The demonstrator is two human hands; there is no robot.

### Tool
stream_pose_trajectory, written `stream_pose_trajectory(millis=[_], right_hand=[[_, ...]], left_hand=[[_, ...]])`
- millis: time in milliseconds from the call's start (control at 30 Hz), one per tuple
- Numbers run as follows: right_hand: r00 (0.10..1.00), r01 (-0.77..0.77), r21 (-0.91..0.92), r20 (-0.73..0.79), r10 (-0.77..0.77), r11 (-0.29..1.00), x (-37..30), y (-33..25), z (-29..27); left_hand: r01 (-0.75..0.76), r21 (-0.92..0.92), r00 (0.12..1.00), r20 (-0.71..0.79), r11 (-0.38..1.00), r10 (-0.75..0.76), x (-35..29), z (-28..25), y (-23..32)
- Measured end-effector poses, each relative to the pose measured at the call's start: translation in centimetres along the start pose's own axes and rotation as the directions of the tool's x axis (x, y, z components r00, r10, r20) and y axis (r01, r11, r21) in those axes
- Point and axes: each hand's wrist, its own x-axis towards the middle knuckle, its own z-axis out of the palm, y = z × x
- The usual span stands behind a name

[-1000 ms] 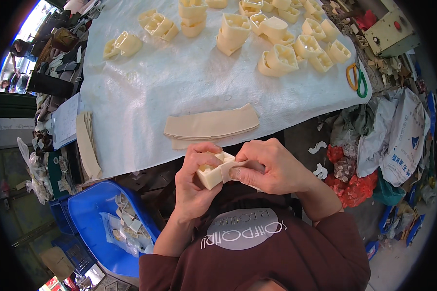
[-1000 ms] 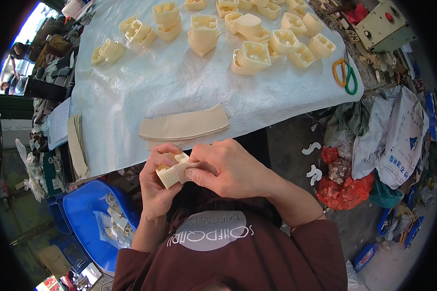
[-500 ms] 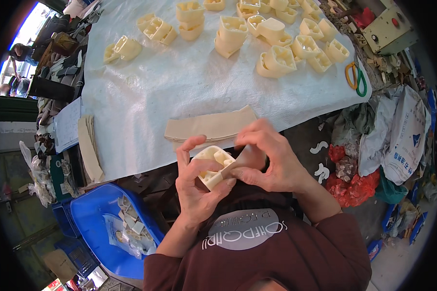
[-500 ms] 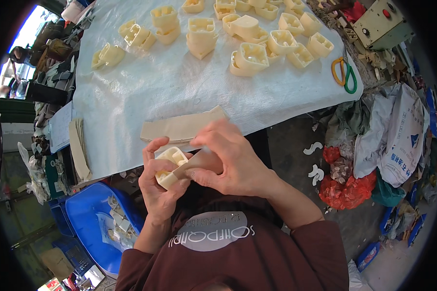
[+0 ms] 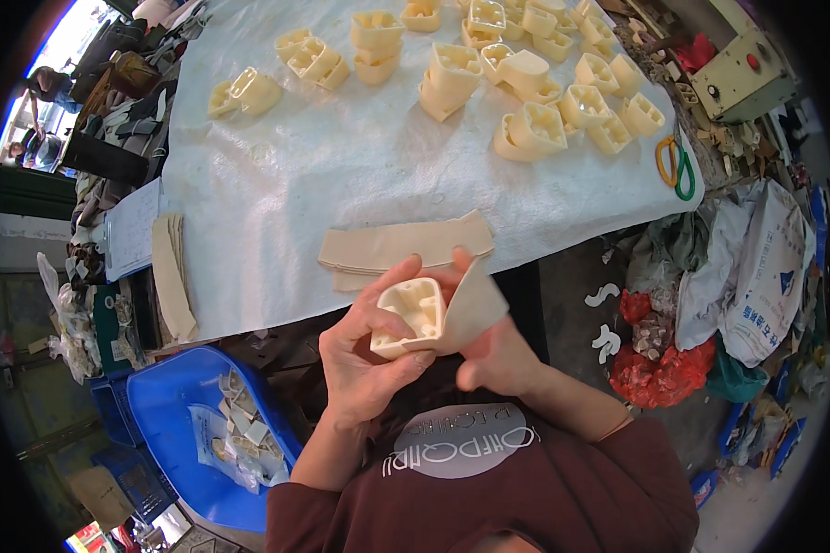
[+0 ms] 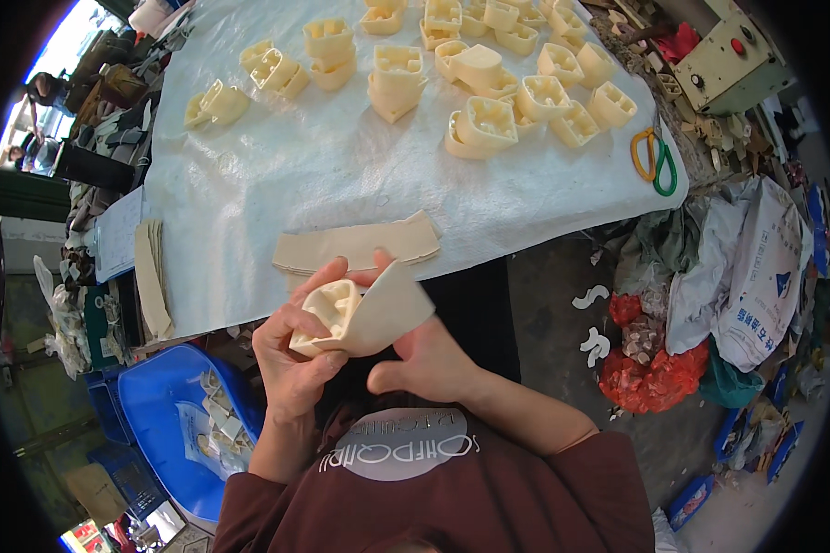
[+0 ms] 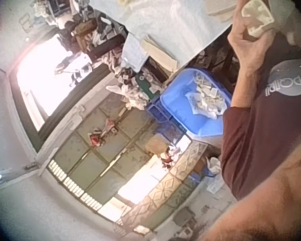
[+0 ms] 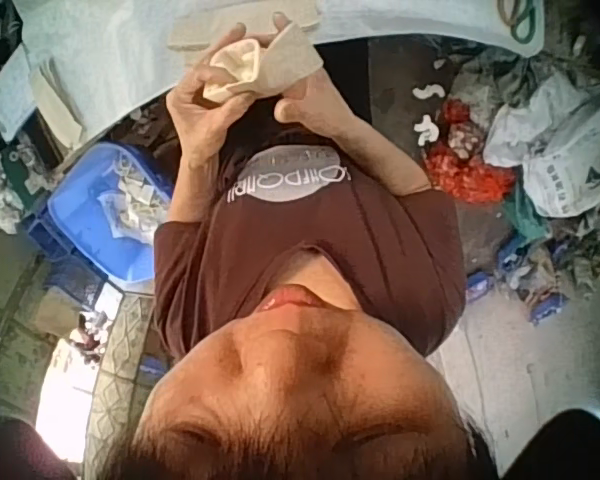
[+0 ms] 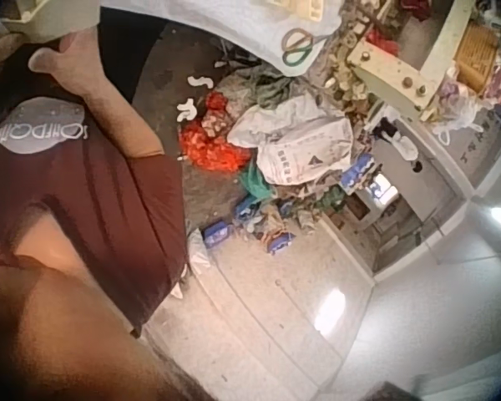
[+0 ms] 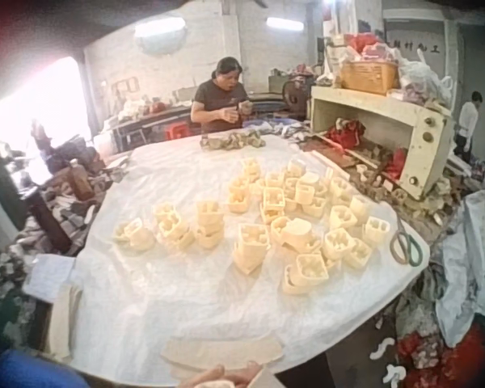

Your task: The person assembles small beige plastic components by hand, repeatedly picking up a mold and a flat sheet, inserting the sheet into the mold, and trimming excess material with scissors. The finished assemblies are placed on a white-covered table alongside many similar units.

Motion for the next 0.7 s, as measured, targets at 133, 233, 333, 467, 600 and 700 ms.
stream_pose_trajectory(millis=[133,233,333,467,600,700], right_hand=[[0.993,-0.072,0.135,-0.081,0.083,0.988,0.4,-1.7,-1.0],[0.994,-0.084,0.117,-0.065,0.092,0.99,0.8,-1.9,-1.7],[0.991,-0.112,0.094,-0.058,0.118,0.989,0.8,-2.3,-1.4],[0.986,-0.153,0.034,-0.057,0.155,0.988,0.8,-1.9,-1.7],[0.993,-0.114,0.013,-0.032,0.114,0.993,0.9,-1.0,-2.2],[0.984,-0.179,0.122,0.034,0.176,0.976,1.3,-1.9,-1.4]], left_hand=[[-0.06,0.003,0.998,0.033,0.998,0.059,-0.5,-0.6,-0.9],[-0.018,0.003,0.995,0.101,1.0,0.018,-0.8,-1.2,-0.7],[-0.044,0.011,0.99,0.134,0.999,0.042,-0.8,-1.2,-0.6],[-0.032,-0.015,0.986,0.164,0.999,0.034,-0.7,-1.2,-0.7],[0.026,-0.032,0.993,0.118,0.999,-0.022,-0.8,-0.6,-0.8],[-0.093,0.101,0.982,0.172,0.99,0.075,-0.4,-1.2,-1.5]])
